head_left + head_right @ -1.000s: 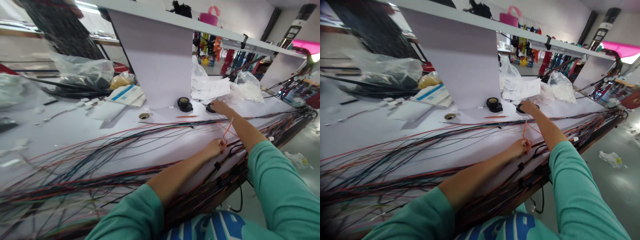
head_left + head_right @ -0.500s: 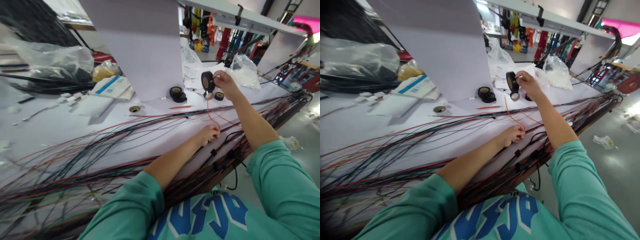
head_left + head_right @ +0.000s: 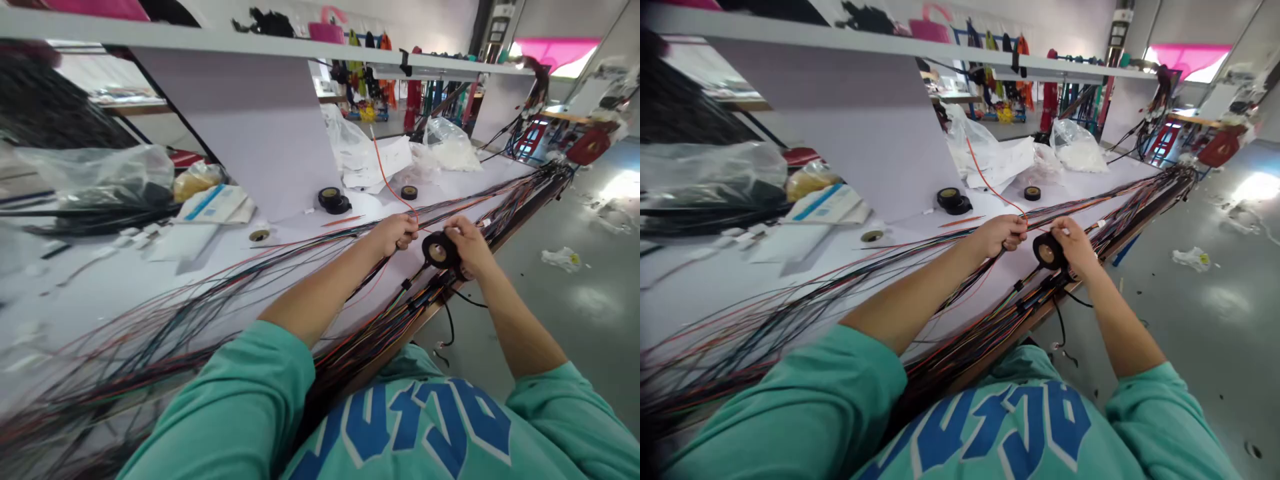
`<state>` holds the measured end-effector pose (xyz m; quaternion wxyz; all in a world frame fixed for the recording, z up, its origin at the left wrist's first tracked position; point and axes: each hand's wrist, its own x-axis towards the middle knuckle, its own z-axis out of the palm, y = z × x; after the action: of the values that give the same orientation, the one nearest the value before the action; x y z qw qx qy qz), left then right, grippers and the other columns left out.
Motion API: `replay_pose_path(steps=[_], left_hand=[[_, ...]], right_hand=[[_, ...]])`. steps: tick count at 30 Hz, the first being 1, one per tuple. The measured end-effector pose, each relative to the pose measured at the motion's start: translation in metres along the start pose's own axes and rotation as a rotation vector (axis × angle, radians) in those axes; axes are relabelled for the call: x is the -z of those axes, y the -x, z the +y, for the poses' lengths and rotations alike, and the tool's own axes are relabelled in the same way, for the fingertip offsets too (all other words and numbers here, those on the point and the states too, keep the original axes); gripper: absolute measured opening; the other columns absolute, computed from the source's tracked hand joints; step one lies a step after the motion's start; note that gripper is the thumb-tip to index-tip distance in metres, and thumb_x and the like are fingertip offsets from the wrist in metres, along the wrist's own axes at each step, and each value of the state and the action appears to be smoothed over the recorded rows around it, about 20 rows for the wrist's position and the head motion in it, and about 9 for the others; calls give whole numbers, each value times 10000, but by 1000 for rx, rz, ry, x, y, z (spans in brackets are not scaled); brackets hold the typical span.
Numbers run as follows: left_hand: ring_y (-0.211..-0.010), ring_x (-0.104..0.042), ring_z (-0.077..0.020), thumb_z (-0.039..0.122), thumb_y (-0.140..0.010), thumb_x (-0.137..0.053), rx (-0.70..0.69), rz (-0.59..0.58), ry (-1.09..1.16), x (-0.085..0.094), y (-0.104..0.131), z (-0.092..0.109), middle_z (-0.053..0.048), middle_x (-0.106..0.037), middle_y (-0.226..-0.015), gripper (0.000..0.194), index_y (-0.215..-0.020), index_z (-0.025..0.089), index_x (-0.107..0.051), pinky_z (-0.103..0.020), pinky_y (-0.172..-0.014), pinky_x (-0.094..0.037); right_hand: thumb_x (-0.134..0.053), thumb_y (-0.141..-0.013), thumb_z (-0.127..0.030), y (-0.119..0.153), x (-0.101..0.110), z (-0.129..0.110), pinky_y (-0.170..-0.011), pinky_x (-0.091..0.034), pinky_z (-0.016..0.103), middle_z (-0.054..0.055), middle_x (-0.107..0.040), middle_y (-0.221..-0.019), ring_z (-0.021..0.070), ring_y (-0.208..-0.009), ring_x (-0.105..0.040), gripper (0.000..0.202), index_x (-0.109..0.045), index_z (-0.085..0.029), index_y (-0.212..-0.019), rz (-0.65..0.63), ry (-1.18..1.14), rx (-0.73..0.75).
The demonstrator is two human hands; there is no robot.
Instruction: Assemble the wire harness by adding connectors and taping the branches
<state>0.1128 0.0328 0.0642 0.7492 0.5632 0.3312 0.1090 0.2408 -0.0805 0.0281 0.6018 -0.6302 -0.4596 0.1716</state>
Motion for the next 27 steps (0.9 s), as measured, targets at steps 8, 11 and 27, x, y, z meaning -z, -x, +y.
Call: replay_pose_path(steps=[8, 11, 27], left_hand=[[-261, -222, -2, 1, -757, -427, -21, 66, 18, -9, 7, 1, 57, -441, -414, 192, -703, 179, -380, -111, -331, -139], [-257, -222, -3, 0, -771, -412, -57, 102, -18, -8, 7, 1, 62, -434, -400, 197, -703, 181, -373, -116, -334, -128], [-269, -207, -12, 59, -749, -399, -205, 45, -9, -3, 1, -21, 100, -406, -429, 158, -771, 211, -363, -121, -346, -122]], right_hand=[[-495, -684, -243, -9, -48, 4, -615, -337, 252, -54, -434, -603, 111, -610, -406, 46, -470, -206, -678, 180, -120, -69], [-487, -693, -246, -14, -54, 8, -606, -335, 250, -58, -416, -591, 110, -598, -399, 48, -461, -209, -677, 182, -157, -62], [-524, -701, -293, -9, -62, 19, -576, -340, 243, -62, -449, -598, 103, -569, -418, 97, -473, -213, -721, 119, -281, -124]])
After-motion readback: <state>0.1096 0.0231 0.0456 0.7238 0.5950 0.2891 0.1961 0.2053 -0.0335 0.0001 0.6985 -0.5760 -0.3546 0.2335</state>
